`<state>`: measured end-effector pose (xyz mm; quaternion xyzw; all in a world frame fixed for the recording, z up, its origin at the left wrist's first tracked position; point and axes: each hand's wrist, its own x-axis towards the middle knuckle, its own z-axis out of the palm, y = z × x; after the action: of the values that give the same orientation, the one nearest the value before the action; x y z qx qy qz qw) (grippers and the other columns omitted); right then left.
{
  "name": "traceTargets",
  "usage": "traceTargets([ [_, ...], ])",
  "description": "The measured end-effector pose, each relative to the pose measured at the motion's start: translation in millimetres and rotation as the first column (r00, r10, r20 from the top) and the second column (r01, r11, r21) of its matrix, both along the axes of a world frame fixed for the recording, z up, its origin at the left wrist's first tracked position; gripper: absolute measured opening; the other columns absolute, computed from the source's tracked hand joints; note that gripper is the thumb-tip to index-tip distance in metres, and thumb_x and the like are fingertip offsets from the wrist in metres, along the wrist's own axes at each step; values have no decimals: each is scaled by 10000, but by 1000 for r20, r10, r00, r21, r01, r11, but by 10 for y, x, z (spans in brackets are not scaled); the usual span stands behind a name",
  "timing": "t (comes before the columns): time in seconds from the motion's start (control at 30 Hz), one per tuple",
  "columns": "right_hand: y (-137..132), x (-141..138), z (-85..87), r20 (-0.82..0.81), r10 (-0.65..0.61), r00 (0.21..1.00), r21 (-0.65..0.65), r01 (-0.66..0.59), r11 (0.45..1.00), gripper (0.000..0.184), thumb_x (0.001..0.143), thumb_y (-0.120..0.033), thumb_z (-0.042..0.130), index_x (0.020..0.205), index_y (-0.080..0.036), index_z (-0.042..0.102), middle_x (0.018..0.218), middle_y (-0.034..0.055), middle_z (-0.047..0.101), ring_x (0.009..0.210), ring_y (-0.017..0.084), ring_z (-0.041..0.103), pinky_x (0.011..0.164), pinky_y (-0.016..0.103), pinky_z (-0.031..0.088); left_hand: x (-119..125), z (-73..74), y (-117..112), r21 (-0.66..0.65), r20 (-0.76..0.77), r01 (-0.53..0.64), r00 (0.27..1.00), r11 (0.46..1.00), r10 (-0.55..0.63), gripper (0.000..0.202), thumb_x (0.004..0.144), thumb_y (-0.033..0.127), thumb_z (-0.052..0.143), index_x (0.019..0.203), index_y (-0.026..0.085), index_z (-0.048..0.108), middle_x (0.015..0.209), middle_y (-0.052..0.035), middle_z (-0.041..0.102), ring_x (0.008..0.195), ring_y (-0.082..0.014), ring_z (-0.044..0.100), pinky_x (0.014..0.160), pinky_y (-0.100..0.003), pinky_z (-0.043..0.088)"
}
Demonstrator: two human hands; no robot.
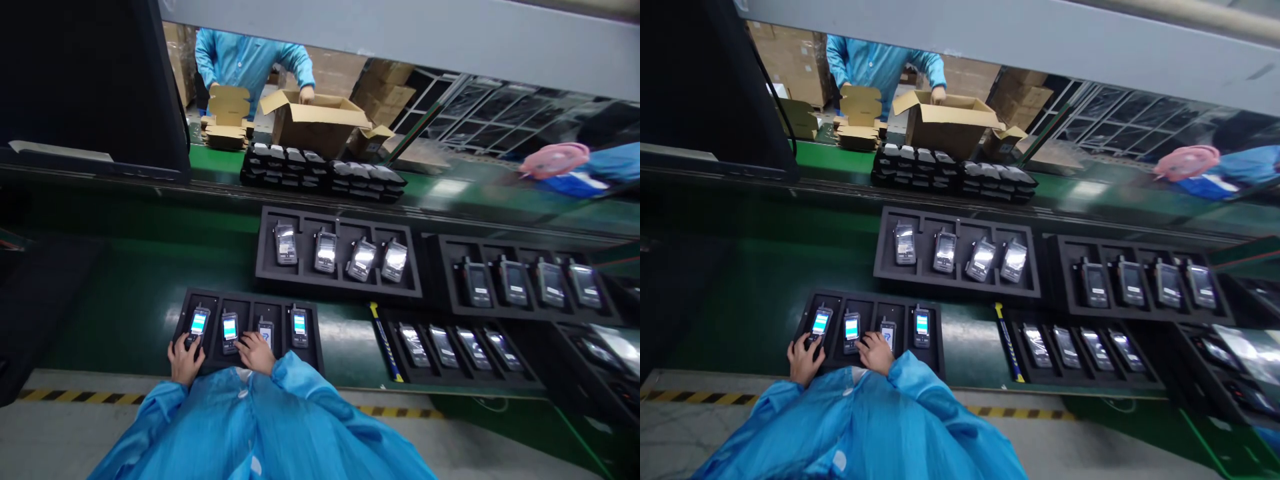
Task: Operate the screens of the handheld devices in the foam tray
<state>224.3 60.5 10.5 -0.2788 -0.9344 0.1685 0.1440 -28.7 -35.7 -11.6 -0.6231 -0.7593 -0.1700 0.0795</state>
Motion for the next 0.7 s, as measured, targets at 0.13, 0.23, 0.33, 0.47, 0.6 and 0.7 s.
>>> traceTargets([
  [0.13, 3, 2, 12, 3, 1, 1000, -11, -1, 1000, 328, 878, -216, 567, 1190, -153, 645, 1061, 127, 652, 1096, 304, 526, 904, 463, 467, 15, -1, 13, -7, -8, -11, 1000, 1000, 11, 291, 828, 302, 500, 1001, 219, 719, 1200, -178, 547, 1140, -285, 526, 1030, -577, 306],
  [0.23, 5, 8, -9, 6, 5, 1000, -21, -5, 1000, 335, 872, -217, 572, 1193, -159, 646, 1064, 131, 651, 1103, 304, 524, 916, 463, 461, 13, -3, 7, -16, -12, -11, 1000, 1000, 11, 294, 827, 305, 500, 1006, 219, 717, 1207, -178, 545, 1143, -282, 524, 1036, -570, 302],
  [0.33, 12, 14, -41, 1, 8, 1000, -31, -8, 999, 332, 867, -221, 570, 1185, -169, 652, 1061, 123, 654, 1102, 302, 524, 938, 477, 447, 8, -3, -3, -18, -18, -7, 1000, 1000, 6, 296, 828, 302, 502, 1015, 218, 716, 1203, -180, 549, 1136, -283, 528, 1033, -568, 304],
  [0.47, 19, 18, -77, -8, 20, 1000, -41, -21, 999, 345, 861, -228, 573, 1194, -178, 646, 1009, 106, 667, 1073, 287, 535, 988, 502, 412, 4, 5, -13, -9, -24, 5, 1000, 1000, -5, 292, 826, 299, 507, 1009, 213, 718, 1190, -187, 553, 1120, -289, 536, 1018, -578, 313],
  [0.6, 18, 20, -98, -18, 30, 999, -47, -31, 998, 334, 861, -222, 563, 1178, -179, 656, 949, 98, 673, 1043, 282, 546, 998, 517, 406, 4, 11, -15, -13, -18, 12, 1000, 1000, -12, 288, 824, 293, 511, 1011, 220, 718, 1191, -184, 552, 1123, -289, 535, 1018, -589, 309],
  [0.7, 17, 24, -116, -28, 34, 999, -55, -36, 998, 331, 856, -217, 562, 1170, -184, 662, 938, 95, 674, 1042, 279, 549, 1006, 517, 404, 3, 5, -24, -21, -9, 17, 1000, 1000, -17, 288, 832, 297, 508, 1014, 217, 717, 1193, -182, 556, 1123, -284, 534, 1035, -591, 296],
])
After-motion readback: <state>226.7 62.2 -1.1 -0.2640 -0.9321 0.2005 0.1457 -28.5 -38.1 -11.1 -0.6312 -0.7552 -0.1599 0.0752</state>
